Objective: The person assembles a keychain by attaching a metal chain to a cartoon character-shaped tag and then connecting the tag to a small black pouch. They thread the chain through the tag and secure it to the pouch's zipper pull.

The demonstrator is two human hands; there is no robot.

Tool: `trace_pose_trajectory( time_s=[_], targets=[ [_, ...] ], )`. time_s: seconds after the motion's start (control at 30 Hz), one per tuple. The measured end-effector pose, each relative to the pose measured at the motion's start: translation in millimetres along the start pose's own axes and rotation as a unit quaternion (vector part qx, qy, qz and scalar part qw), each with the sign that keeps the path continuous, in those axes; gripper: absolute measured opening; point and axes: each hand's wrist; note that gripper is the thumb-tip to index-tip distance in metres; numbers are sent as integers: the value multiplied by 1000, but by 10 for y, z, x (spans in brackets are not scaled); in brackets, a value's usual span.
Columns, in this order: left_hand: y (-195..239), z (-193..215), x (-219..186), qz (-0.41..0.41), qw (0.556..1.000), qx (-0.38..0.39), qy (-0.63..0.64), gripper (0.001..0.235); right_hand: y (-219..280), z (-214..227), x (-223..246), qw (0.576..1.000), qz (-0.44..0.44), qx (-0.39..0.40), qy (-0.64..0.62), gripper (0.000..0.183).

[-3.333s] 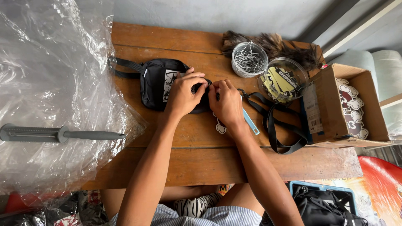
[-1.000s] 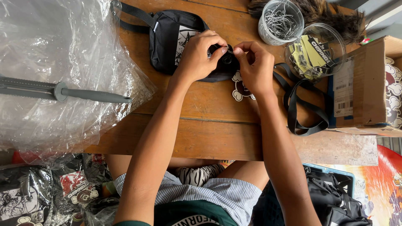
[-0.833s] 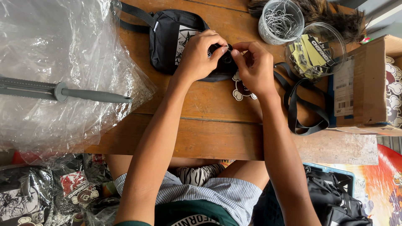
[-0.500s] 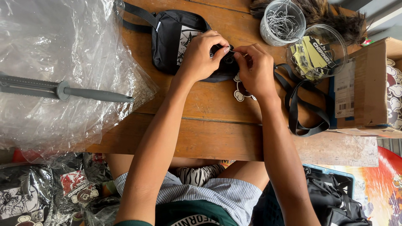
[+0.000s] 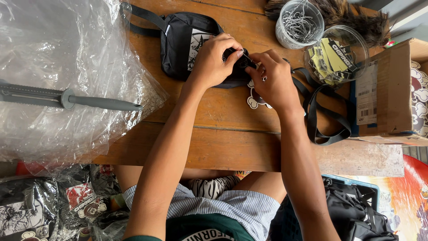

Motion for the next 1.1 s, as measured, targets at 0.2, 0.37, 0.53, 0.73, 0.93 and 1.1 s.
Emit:
trace_pose_trajectory(
  time_s=[0.2, 0.37, 0.53, 0.73, 0.93, 1.1],
  targets=[
    [2, -10, 14, -3, 1000, -1, 2, 4, 27, -134, -70, 998, -26, -35, 45, 13],
    [0, 5, -8, -3, 1000, 7, 0, 5, 18, -105, -74, 998, -22, -50, 43, 14],
    [5, 0, 2, -8, 1000, 8, -4, 3, 57, -148, -152, 997, 5, -71, 35, 21],
    [10, 1, 1, -15, 1000, 6, -2, 3, 0, -249, -91, 996, -26, -88, 21, 16],
    [1, -8, 30, -8, 1000, 6, 8, 1, -77, -247, -8, 992, -32, -124, 13, 9],
    [3, 14, 20, 13, 999, 30, 7, 7, -96, -264, 13, 987, -71, -147, -12, 12]
  ],
)
Point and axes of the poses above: each hand's wrist, its own y-axis away from the middle knuckle, its own z-axis out of the back of the hand, x = y × z, and after that the axes turned 15 degrees about z, right-handed
